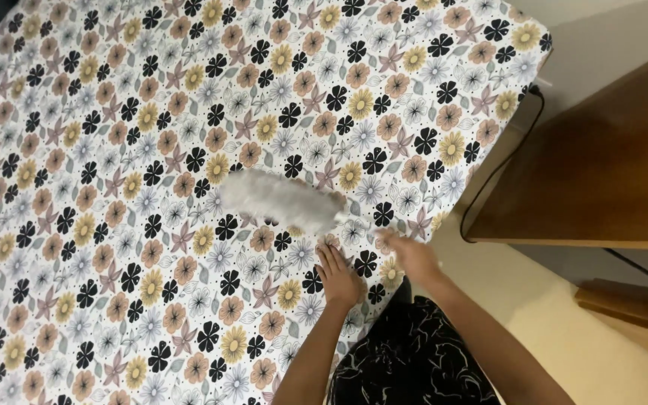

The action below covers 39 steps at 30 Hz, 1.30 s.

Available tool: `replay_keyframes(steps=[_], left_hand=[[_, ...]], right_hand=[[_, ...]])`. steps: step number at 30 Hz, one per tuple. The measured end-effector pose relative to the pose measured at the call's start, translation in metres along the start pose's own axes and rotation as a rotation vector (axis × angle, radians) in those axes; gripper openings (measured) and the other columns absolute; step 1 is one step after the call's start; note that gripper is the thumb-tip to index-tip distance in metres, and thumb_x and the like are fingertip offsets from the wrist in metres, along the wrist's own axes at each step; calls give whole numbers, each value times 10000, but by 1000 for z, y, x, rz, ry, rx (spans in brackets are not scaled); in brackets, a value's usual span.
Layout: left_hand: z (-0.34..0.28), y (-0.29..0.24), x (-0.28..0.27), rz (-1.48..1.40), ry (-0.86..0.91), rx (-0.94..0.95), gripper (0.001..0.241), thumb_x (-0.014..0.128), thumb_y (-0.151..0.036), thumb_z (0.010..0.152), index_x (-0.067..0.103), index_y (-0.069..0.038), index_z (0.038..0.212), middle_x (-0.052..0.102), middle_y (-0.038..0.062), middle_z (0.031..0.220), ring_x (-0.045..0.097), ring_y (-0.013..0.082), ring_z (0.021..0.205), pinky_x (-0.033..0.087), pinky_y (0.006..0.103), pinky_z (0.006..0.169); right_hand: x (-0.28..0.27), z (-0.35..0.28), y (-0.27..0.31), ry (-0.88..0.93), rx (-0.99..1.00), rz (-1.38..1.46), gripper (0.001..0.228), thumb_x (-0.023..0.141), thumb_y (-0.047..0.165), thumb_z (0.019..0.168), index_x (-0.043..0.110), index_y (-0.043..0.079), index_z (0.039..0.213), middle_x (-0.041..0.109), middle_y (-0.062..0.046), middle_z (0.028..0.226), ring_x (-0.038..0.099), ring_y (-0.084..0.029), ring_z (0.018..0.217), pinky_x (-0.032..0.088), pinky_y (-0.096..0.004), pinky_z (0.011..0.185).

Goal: The person folds a patterned cloth and places it on a stack of pillows. They then use a feather duster to clean the surface of a floral-patterned bedsheet, moving around the bed to dust different sections.

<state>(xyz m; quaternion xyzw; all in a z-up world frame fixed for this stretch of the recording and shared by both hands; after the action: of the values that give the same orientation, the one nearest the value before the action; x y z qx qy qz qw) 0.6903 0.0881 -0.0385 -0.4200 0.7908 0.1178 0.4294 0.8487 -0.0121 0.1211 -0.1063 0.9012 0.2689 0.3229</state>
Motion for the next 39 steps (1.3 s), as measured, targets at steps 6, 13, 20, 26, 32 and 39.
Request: replay_keyframes(steps=[6, 13, 20, 26, 32, 39], left_hand=[[3, -6, 1, -153, -68, -18, 918, 476, -382, 1022, -86, 79, 1582, -166, 263, 1681, -152, 420, 1554, 11, 598, 1231], [11, -45, 9, -239, -199, -188, 910, 512, -367, 1002, -40, 71, 1577, -123, 287, 1673, -118, 453, 1551, 31, 579, 1230], [29, -90, 21, -335, -349, -191, 904, 520, -387, 980, 25, 72, 1582, -50, 312, 1661, -44, 486, 1543, 59, 567, 1242], [41, -104, 12, -337, -145, -331, 1055, 582, -503, 937, -15, 94, 1570, -91, 360, 1643, -104, 540, 1529, 46, 570, 1237], [56, -114, 28, -324, -183, -457, 1108, 585, -512, 930, -77, 122, 1552, -111, 394, 1626, -106, 562, 1507, 43, 579, 1238], [50, -121, 22, -399, -230, -460, 973, 571, -420, 950, -48, -100, 1629, -110, 391, 1620, -95, 613, 1481, 105, 634, 1222]], right_hand=[[-42, 101, -172, -794, -63, 427, 307, 530, 101, 1022, 726, 90, 1257, 703, -267, 1135, 712, -366, 991, 543, -442, 834], [-18, 61, -140, -528, -188, 184, 334, 545, 122, 1007, 711, 207, 1284, 716, -216, 918, 702, -373, 816, 544, -447, 752], [-102, 145, -277, -639, 30, 51, 342, 584, 174, 998, 728, 258, 1297, 728, -219, 984, 704, -420, 849, 560, -499, 752], [-121, 157, -258, -1011, -11, 263, 429, 573, 82, 963, 661, 184, 1370, 716, -219, 908, 709, -382, 758, 556, -500, 680], [-130, 130, -232, -550, -181, -68, 553, 532, 59, 938, 628, 271, 1439, 671, -220, 805, 679, -371, 643, 561, -492, 624], [-162, 194, -431, -1047, 76, 395, 445, 525, 42, 978, 653, 147, 1391, 749, -231, 1025, 737, -388, 920, 567, -501, 802]])
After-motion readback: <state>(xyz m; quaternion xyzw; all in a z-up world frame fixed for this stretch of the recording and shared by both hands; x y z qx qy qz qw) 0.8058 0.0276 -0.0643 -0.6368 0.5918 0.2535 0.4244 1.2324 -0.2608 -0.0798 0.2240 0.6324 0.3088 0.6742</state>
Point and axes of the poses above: each hand's wrist, its own z-axis towards the middle knuckle, its own x-axis out of the palm, y = z × x, the point moved 6 cm from there along z, towards the middle knuckle
